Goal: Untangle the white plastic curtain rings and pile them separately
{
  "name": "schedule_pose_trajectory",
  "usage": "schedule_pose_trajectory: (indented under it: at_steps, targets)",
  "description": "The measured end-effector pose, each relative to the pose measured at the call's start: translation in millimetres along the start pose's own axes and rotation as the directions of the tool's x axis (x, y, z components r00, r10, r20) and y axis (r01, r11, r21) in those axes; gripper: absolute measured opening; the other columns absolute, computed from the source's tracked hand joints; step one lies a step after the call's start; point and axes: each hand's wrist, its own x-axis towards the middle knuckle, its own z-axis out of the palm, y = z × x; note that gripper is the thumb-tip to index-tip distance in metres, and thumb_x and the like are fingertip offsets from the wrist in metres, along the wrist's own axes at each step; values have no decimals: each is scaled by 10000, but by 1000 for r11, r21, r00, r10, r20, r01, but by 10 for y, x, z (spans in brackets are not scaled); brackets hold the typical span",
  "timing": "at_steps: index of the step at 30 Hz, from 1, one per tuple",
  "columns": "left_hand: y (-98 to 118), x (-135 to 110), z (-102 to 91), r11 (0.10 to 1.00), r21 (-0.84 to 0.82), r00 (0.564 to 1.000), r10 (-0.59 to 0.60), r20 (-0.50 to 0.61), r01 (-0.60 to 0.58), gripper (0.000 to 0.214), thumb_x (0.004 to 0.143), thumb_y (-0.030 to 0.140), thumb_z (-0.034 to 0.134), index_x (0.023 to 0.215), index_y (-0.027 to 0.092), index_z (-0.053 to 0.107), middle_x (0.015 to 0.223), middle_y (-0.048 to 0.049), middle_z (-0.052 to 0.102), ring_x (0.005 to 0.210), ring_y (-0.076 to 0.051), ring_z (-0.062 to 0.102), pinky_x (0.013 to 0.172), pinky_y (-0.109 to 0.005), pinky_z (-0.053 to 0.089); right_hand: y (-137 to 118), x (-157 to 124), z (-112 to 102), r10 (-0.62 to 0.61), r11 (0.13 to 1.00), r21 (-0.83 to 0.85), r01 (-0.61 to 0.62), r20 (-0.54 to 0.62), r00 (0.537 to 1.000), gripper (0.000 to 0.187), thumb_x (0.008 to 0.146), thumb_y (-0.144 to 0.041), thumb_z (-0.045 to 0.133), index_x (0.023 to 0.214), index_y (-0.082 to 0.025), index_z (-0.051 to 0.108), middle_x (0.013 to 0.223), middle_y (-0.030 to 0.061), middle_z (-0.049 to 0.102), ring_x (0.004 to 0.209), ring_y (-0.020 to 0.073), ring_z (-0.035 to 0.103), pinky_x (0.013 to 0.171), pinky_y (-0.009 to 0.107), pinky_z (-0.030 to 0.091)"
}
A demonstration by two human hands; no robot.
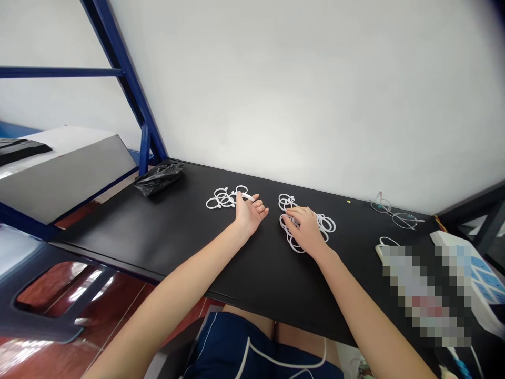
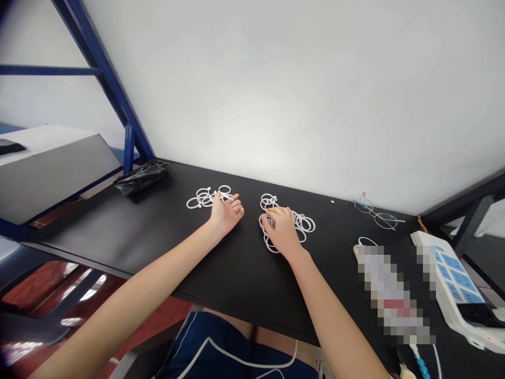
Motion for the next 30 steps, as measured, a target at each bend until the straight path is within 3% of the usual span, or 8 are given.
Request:
schedule_pose_trajectory:
  at_steps: [7, 11, 17, 22, 24, 26, 28, 30]
  targets:
    - [0, -21, 0, 999, 6, 999, 33, 37, -33, 583, 933, 626, 249, 1013, 110, 509, 587, 38, 383, 437, -93, 389, 440, -217, 433, -39, 34, -41, 19, 997, 72, -14, -67, 998, 192, 899, -277, 553, 801, -212, 704, 886, 64, 733, 862, 251, 629, 851, 459, 469]
    - [-8, -30, -4, 997, 59, 997, 38, 61, -42, 443, 941, 496, 405, 1064, 86, 518, 573, 53, 393, 433, -74, 383, 474, -200, 441, -67, 58, -110, 66, 990, 132, -39, -211, 975, 203, 883, -254, 566, 718, -219, 680, 793, 51, 725, 783, 227, 636, 770, 402, 502]
    - [-34, -35, -20, 986, 165, 983, -19, 181, -11, 329, 913, 408, 458, 928, 108, 595, 513, 66, 363, 407, -73, 361, 442, -199, 387, -121, 63, -164, 53, 986, 169, 2, -323, 945, 161, 849, -268, 616, 703, -217, 661, 768, 50, 710, 755, 218, 640, 734, 382, 512]
    - [-78, -29, -26, 934, 354, 981, -29, 194, -42, 248, 889, 352, 510, 842, 131, 613, 526, 40, 459, 413, -79, 428, 451, -206, 412, -159, 65, -199, 67, 989, 147, -13, -375, 925, 144, 839, -265, 634, 700, -229, 645, 694, 25, 682, 679, 203, 612, 677, 364, 504]
    - [-106, -46, -20, 881, 467, 970, -40, 242, -80, 236, 870, 344, 561, 859, 126, 651, 646, -24, 590, 501, -106, 542, 486, -220, 461, -173, 60, -213, 76, 989, 147, -19, -398, 914, 155, 841, -276, 640, 692, -234, 648, 663, 19, 670, 657, 202, 602, 650, 360, 502]
    - [-146, -81, -11, 822, 549, 941, -52, 334, -149, 222, 832, 344, 636, 889, 135, 686, 890, -100, 675, 716, -169, 650, 541, -236, 513, -193, 50, -222, 80, 988, 150, -19, -409, 909, 144, 842, -292, 646, 710, -238, 666, 661, 19, 665, 654, 200, 596, 626, 352, 501]
    - [-194, -125, -6, 774, 594, 905, -67, 421, -220, 238, 798, 359, 690, 918, 154, 702, 1077, -127, 660, 928, -230, 653, 581, -248, 549, -218, 36, -221, 76, 988, 153, -14, -411, 909, 123, 845, -303, 646, 747, -240, 688, 641, 10, 648, 608, 182, 569, 579, 331, 487]
    - [-242, -163, -11, 739, 624, 870, -107, 482, -255, 280, 791, 405, 695, 926, 160, 706, 1095, -131, 649, 1003, -251, 628, 593, -253, 568, -241, 21, -209, 67, 986, 164, -2, -394, 916, 123, 852, -308, 635, 771, -239, 697, 596, -6, 609, 535, 155, 526, 531, 308, 467]
